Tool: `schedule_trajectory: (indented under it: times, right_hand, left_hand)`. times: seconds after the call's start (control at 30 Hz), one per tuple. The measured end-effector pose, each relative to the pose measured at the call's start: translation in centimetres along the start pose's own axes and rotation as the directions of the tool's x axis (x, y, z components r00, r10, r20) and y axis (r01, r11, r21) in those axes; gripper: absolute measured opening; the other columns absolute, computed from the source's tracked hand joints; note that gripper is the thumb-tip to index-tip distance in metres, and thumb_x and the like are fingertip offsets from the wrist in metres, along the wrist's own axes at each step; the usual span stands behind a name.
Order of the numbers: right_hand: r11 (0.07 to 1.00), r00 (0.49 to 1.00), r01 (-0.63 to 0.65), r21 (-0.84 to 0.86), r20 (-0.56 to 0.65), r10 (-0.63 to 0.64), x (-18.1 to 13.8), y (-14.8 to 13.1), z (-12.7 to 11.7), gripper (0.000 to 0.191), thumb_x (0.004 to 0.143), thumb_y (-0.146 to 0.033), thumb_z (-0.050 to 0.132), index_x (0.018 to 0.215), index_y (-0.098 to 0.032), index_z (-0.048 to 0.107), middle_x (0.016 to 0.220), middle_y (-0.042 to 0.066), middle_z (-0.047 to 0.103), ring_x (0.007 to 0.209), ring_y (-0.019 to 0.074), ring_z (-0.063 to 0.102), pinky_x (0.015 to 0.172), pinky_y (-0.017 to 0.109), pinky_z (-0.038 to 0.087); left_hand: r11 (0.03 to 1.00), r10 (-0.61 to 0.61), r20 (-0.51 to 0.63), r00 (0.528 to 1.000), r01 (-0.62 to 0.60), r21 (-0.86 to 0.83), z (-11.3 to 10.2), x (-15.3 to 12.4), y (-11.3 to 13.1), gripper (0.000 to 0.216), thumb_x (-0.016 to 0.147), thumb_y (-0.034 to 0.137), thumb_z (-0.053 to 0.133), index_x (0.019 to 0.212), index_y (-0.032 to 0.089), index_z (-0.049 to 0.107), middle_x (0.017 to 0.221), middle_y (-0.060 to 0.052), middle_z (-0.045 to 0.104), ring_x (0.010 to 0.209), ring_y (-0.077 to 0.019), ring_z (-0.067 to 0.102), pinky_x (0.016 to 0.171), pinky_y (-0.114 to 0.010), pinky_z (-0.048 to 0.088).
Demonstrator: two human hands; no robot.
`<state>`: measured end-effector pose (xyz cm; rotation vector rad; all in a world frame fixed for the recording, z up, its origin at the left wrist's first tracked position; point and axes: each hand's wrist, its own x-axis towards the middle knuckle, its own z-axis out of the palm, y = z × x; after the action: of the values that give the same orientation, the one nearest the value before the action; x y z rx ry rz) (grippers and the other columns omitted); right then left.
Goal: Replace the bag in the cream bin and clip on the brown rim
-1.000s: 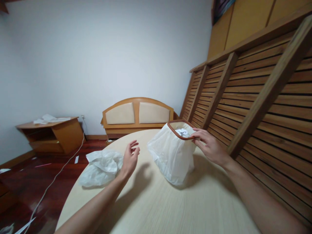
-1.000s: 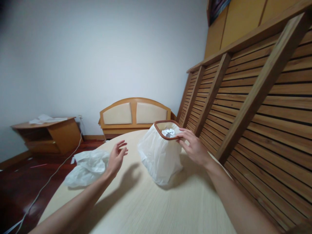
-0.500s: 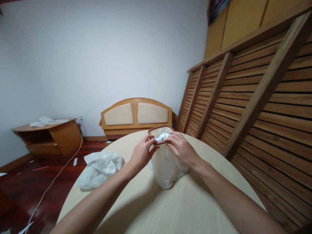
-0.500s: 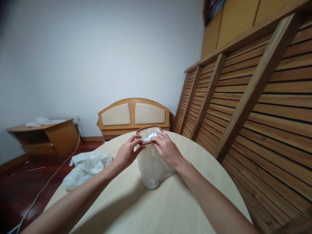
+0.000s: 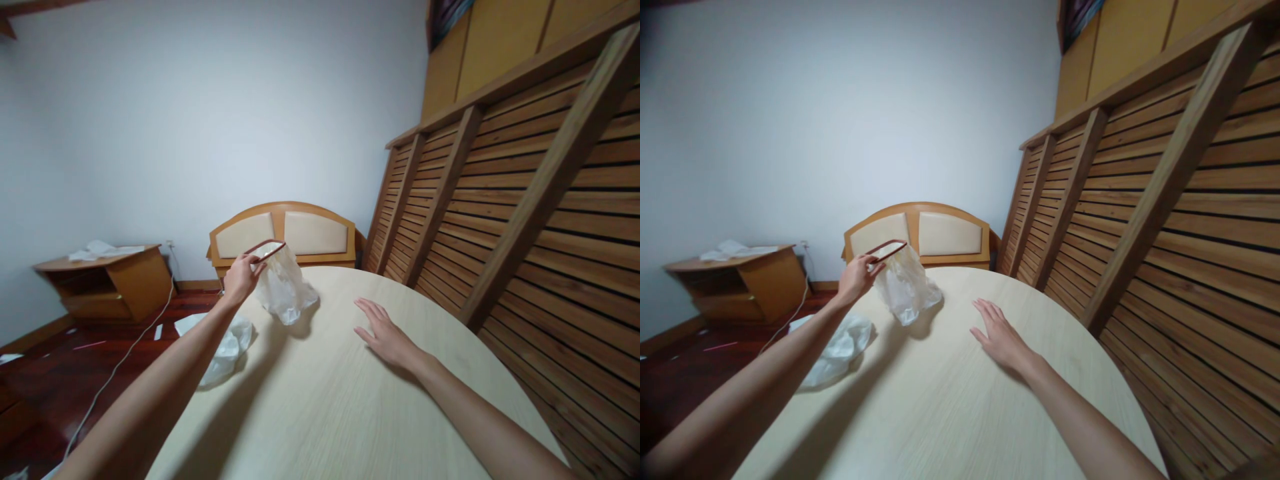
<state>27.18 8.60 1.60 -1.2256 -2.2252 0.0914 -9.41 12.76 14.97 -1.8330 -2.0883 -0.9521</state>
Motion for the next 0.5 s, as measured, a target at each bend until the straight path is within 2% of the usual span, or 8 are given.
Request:
schedule_trajectory:
  times: [0.13,0.23,0.33,0.5]
  right_hand:
    - [0.998,0.991,-0.049,-0.050,0.122,0.054,-0.8,1.5,0.8,0.065,0.096,-0.046,0.045,0.150,-0.013,0.037,0.157,0.015,0.037,0.147,0.0251,0.028,0.123,0.044,0.025]
    - [0.995,0.984,-0.076,-0.067,0.154,0.085,-0.7,2.0,1.2,0.067,0.096,-0.046,0.043,0.150,-0.009,0.036,0.156,0.017,0.037,0.147,0.0257,0.029,0.123,0.042,0.024]
    - [0.994,0.978,-0.099,-0.056,0.176,0.107,-0.7,2.3,1.7,0.065,0.096,-0.047,0.042,0.150,-0.010,0.037,0.155,0.017,0.039,0.145,0.0266,0.032,0.122,0.043,0.025]
    - [0.989,0.957,-0.131,-0.062,0.251,0.143,-1.1,2.3,2.7,0.067,0.096,-0.053,0.039,0.150,-0.013,0.038,0.157,0.015,0.038,0.146,0.0290,0.031,0.121,0.045,0.024]
  left_hand:
    - [0.992,-0.074,-0.034,0.997,0.077,0.096,0.6,0.2,-2.6,0.035,0.094,0.048,0.052,0.115,0.027,0.069,0.130,-0.008,0.063,0.102,-0.0290,0.067,0.083,-0.038,0.053]
    - [0.975,-0.111,0.006,0.994,0.108,0.193,0.9,-0.4,-3.8,0.036,0.095,0.048,0.049,0.118,0.028,0.068,0.132,-0.009,0.061,0.100,-0.0298,0.067,0.081,-0.039,0.054]
    - [0.958,-0.116,0.061,0.991,0.096,0.271,0.9,-1.2,-4.3,0.036,0.096,0.046,0.047,0.119,0.028,0.068,0.130,-0.011,0.060,0.100,-0.0310,0.067,0.080,-0.040,0.054]
    - [0.950,-0.101,0.103,0.989,0.065,0.305,1.0,-2.5,-4.3,0.033,0.096,0.040,0.047,0.116,0.024,0.069,0.125,-0.014,0.062,0.100,-0.0341,0.067,0.079,-0.044,0.055]
